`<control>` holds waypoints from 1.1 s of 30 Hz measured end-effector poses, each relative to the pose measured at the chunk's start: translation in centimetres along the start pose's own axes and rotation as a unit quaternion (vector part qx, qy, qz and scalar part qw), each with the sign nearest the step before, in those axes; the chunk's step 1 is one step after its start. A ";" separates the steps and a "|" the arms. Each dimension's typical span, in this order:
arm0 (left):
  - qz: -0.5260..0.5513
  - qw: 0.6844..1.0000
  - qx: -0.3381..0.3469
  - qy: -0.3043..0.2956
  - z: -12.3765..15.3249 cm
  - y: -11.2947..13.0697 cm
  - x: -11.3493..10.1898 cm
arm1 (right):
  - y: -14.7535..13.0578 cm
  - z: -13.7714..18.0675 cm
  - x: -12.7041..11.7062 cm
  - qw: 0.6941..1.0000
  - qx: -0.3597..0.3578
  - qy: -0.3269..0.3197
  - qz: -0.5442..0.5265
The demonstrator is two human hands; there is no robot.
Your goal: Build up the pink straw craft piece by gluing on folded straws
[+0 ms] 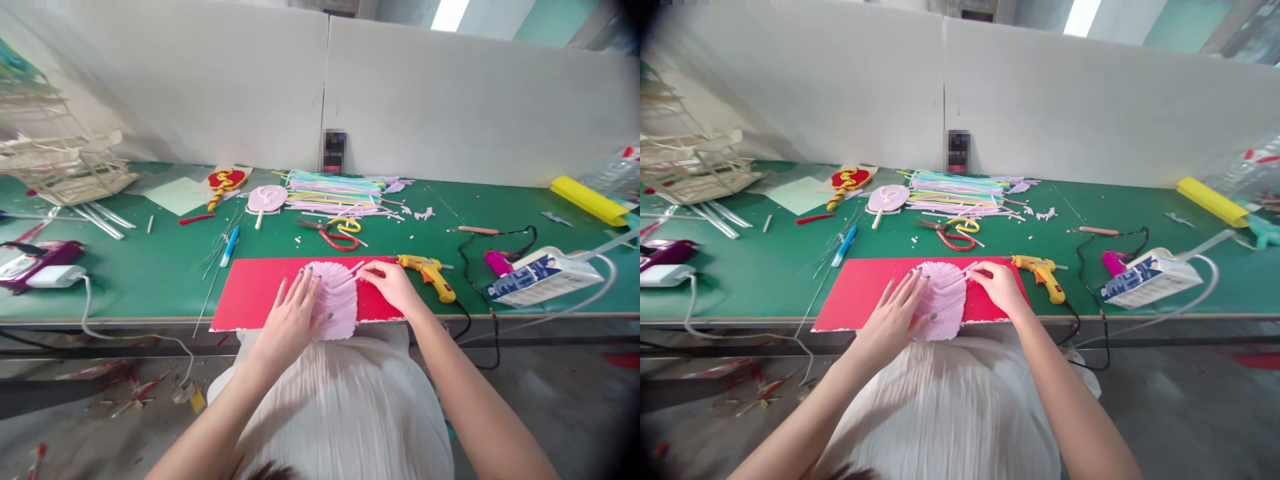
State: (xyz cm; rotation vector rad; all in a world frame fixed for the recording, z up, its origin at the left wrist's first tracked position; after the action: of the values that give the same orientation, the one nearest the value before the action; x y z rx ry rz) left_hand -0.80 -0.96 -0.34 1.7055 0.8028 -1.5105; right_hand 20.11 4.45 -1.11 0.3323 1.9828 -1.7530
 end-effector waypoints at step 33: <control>0.020 1.000 0.011 0.010 -0.1 0.2 0.9 | 0.1 -0.4 0.9 0.999 -0.028 -0.023 0.039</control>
State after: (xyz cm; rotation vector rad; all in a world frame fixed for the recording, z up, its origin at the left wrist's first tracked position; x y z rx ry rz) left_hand -0.48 -1.03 -1.22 1.7448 0.7605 -1.4837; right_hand 19.30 4.74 -1.63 0.3427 1.9559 -1.6381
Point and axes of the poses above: each hand's wrist, its own z-axis away from the middle knuckle, its own x-axis out of the palm, y = z × x, the point moved 6 cm from there along -z, towards the middle knuckle, and after that the axes turned 10 degrees about -y, right-handed, at the moved point
